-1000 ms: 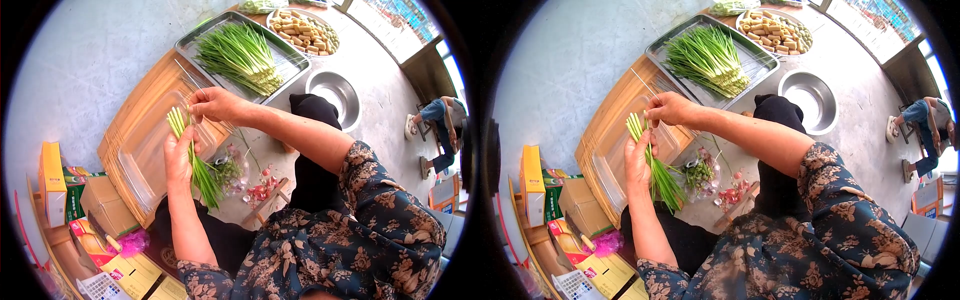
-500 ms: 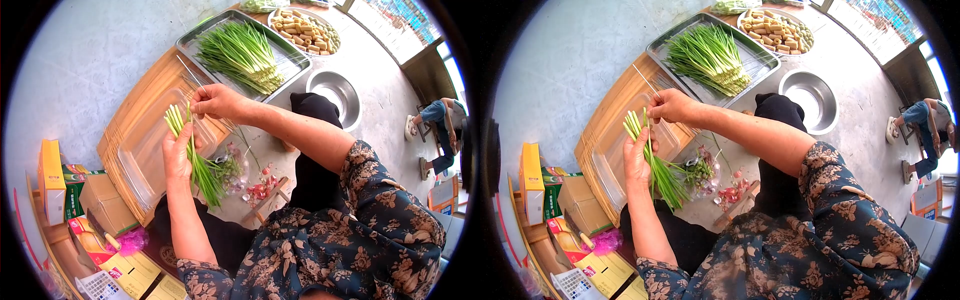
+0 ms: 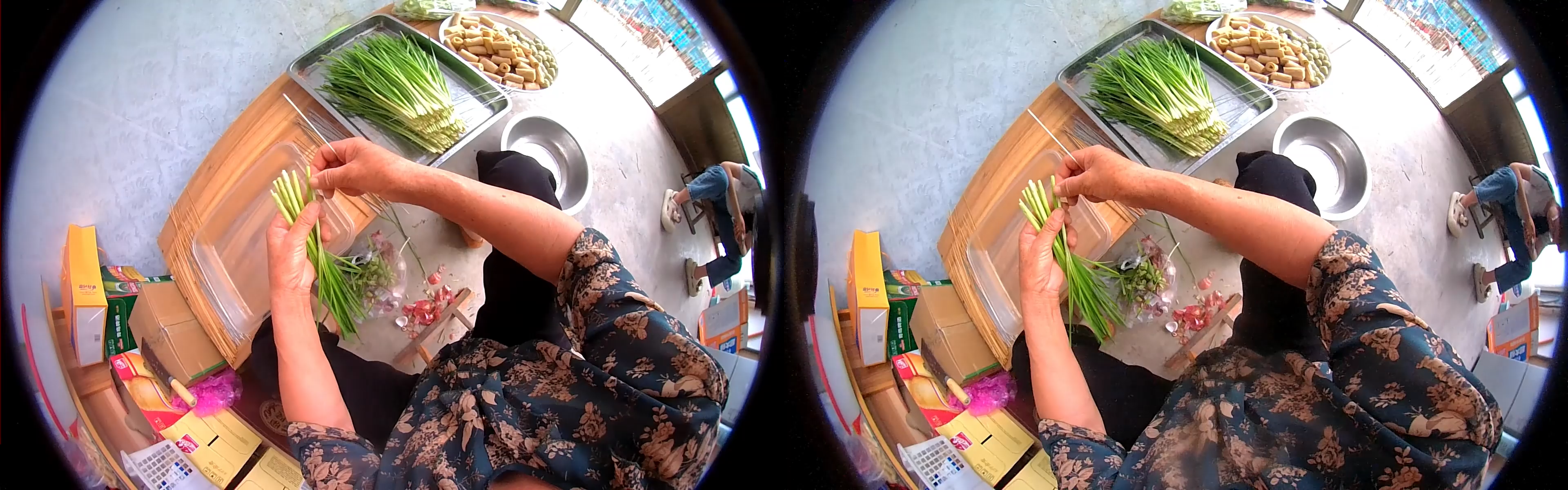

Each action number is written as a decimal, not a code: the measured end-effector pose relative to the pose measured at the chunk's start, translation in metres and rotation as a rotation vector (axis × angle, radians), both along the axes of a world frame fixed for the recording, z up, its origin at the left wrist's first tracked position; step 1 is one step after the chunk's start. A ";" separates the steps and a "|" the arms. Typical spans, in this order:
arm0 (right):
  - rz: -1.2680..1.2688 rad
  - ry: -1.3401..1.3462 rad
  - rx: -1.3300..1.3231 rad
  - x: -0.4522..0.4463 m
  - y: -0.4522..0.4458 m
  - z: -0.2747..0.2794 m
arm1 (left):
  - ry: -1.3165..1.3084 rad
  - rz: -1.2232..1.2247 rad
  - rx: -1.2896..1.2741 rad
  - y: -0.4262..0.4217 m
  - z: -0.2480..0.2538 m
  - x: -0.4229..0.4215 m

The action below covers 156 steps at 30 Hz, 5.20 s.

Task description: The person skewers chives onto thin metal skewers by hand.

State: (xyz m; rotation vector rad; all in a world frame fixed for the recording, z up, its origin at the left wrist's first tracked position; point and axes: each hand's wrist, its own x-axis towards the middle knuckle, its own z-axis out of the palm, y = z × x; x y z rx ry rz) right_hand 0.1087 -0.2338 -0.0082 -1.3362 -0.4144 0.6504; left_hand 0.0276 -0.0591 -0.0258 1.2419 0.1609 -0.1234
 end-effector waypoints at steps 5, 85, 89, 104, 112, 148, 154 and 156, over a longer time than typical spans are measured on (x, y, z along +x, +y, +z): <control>-0.020 0.000 -0.006 -0.002 0.001 0.001 | 0.010 0.001 -0.038 -0.001 0.001 -0.001; 0.180 -0.224 -0.143 -0.040 -0.014 0.027 | -0.045 0.259 -0.161 0.041 0.012 0.008; 0.178 -0.216 -0.135 -0.040 -0.013 0.026 | -0.013 0.207 -0.134 0.037 0.014 0.006; -0.219 -0.507 -0.321 -0.011 -0.011 0.004 | -0.086 0.227 0.252 0.020 0.010 0.003; -0.204 -0.394 -0.192 -0.018 0.002 0.002 | -0.066 0.061 0.413 -0.011 0.003 0.001; 0.020 -0.571 -0.216 -0.038 -0.004 0.013 | -0.053 0.336 -0.196 0.029 0.012 0.009; 0.027 -0.584 -0.232 -0.039 -0.005 0.015 | -0.067 0.323 -0.203 0.029 0.011 0.009; 0.033 -0.572 -0.245 -0.039 -0.005 0.015 | -0.067 0.318 -0.208 0.030 0.011 0.009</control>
